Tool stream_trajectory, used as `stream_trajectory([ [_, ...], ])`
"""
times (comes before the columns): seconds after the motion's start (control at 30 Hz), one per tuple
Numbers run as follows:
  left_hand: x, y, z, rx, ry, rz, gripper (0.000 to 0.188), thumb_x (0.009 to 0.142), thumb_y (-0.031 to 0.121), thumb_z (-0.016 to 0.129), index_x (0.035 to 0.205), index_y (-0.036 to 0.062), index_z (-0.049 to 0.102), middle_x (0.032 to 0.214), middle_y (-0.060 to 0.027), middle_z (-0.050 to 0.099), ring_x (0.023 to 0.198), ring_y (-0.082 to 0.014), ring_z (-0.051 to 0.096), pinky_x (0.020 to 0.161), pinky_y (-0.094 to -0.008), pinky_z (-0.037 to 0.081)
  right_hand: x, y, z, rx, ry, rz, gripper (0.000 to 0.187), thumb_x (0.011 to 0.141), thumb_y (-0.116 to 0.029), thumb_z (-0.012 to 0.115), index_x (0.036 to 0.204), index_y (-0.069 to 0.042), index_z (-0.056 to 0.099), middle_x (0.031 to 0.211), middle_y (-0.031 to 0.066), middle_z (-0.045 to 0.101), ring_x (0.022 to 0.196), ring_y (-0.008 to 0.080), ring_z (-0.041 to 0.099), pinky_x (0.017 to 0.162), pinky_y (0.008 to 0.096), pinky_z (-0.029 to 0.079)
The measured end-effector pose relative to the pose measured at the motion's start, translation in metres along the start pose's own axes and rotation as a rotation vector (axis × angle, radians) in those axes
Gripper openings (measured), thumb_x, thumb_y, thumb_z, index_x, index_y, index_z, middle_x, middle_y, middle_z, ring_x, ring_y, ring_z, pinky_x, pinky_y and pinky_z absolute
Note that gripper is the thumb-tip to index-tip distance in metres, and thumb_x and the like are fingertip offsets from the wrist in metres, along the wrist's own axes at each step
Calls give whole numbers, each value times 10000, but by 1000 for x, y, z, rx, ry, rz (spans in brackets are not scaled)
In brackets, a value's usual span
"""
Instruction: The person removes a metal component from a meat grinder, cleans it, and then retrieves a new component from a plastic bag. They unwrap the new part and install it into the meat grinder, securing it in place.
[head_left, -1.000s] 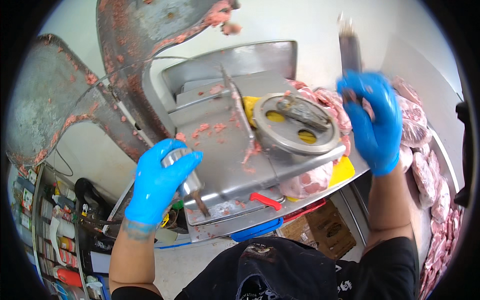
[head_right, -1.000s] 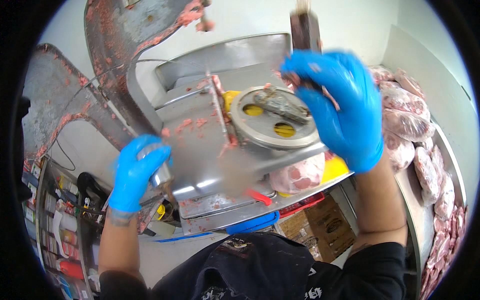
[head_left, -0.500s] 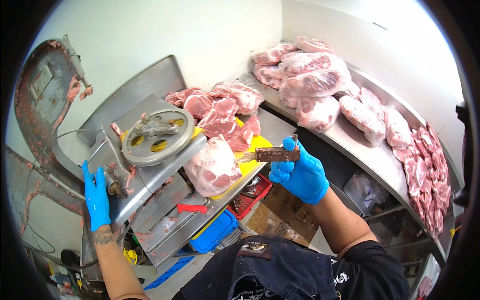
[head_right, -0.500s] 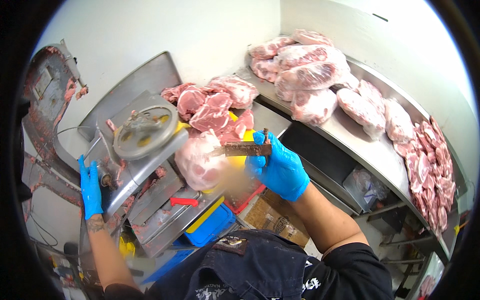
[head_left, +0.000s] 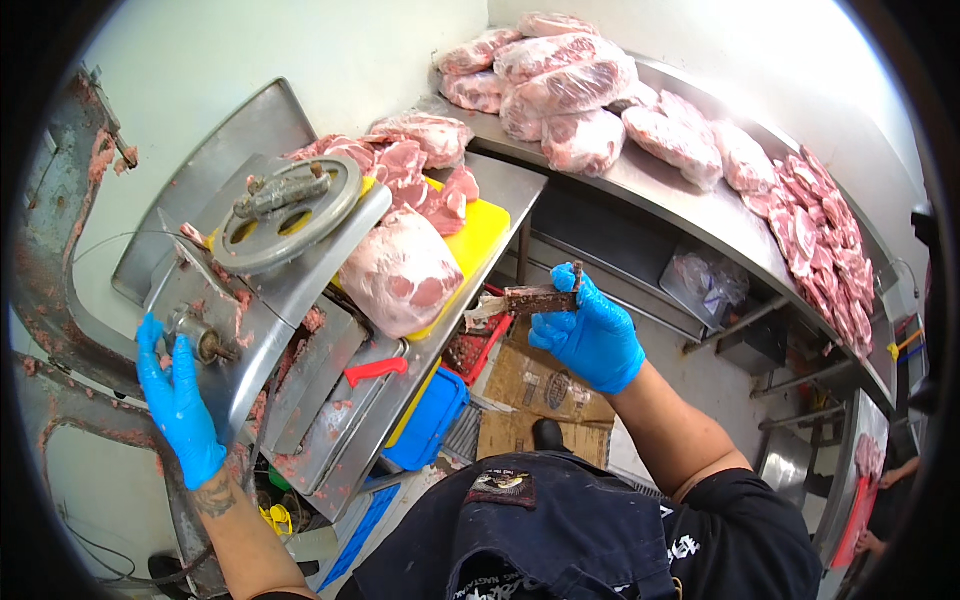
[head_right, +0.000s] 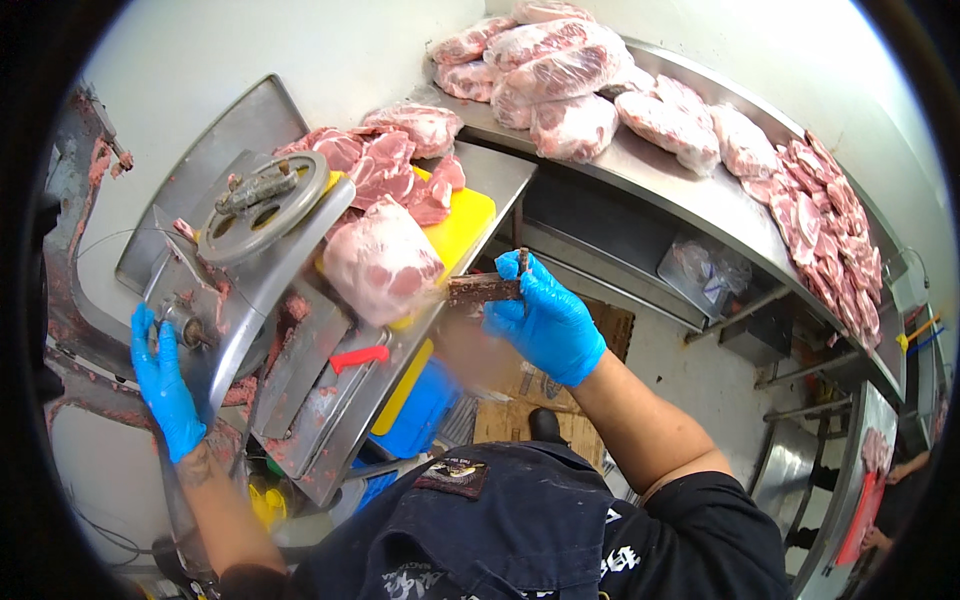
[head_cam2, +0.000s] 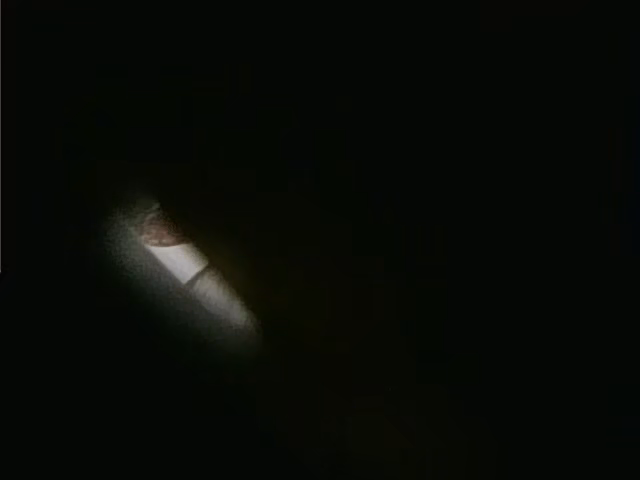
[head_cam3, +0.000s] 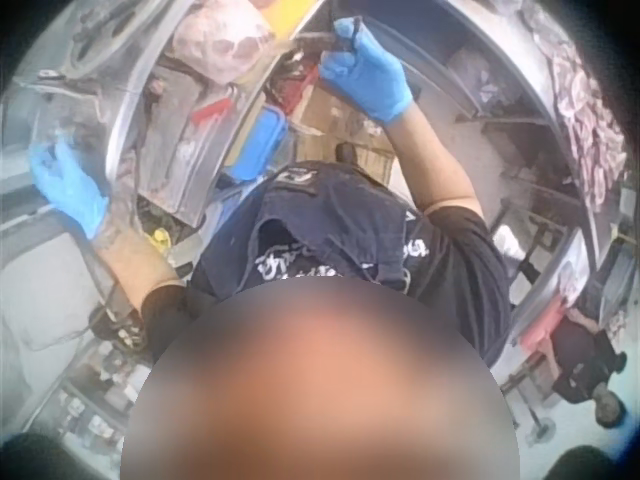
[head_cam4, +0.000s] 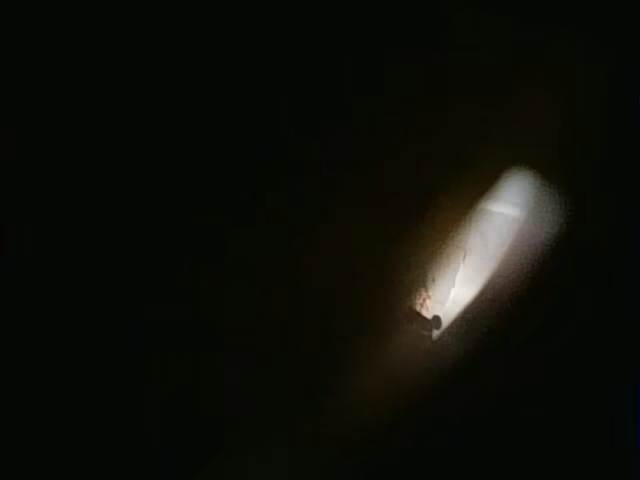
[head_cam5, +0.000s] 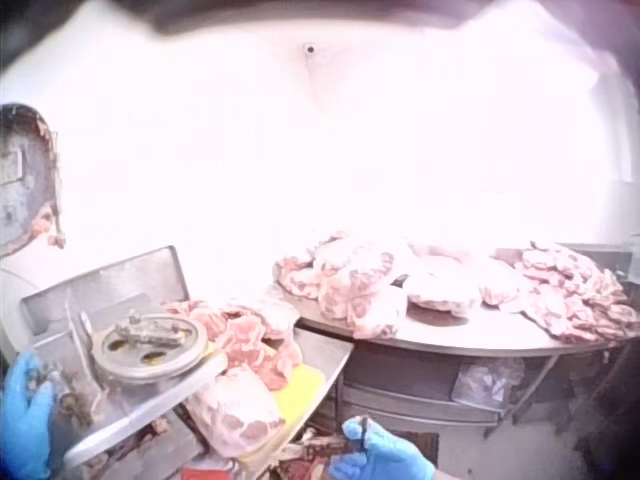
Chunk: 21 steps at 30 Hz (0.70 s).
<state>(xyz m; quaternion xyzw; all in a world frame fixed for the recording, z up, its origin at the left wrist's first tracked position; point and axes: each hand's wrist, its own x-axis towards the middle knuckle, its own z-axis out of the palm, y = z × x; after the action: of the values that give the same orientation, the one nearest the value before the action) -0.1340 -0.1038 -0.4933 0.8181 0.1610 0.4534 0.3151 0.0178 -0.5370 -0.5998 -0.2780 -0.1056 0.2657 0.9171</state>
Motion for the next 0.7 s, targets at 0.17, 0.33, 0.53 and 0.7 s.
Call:
stream_trajectory([
  [0.17,-42,31,-1,62,37,347,429,1015,131,605,1407,-31,546,1339,-153,612,1182,-258,577,1025,-402,455,-36,22,6,-143,81,4,256,1022,-321,631,1219,-172,565,1029,-18,593,801,133,560,746,365,475],
  [0.33,-145,70,82,-292,-741,108,472,899,84,742,1336,-34,608,1187,-174,669,1044,-256,639,919,-381,516,-57,42,-2,-93,97,87,323,1024,-272,637,1306,-127,573,1130,8,632,850,146,617,770,356,527],
  [0.53,-196,100,170,-422,-850,411,369,911,-5,705,1278,-14,668,984,-91,703,834,-164,637,760,-314,521,-91,23,-29,-112,148,184,344,1017,-291,657,1317,-141,581,1040,12,618,811,145,614,751,343,510],
  [0.7,-207,134,202,-400,-978,493,214,927,33,708,1131,-29,703,894,-101,709,779,-181,657,703,-313,521,-131,-8,-63,-209,271,140,350,1025,-297,646,1300,-91,579,996,21,588,808,141,598,727,329,503],
])
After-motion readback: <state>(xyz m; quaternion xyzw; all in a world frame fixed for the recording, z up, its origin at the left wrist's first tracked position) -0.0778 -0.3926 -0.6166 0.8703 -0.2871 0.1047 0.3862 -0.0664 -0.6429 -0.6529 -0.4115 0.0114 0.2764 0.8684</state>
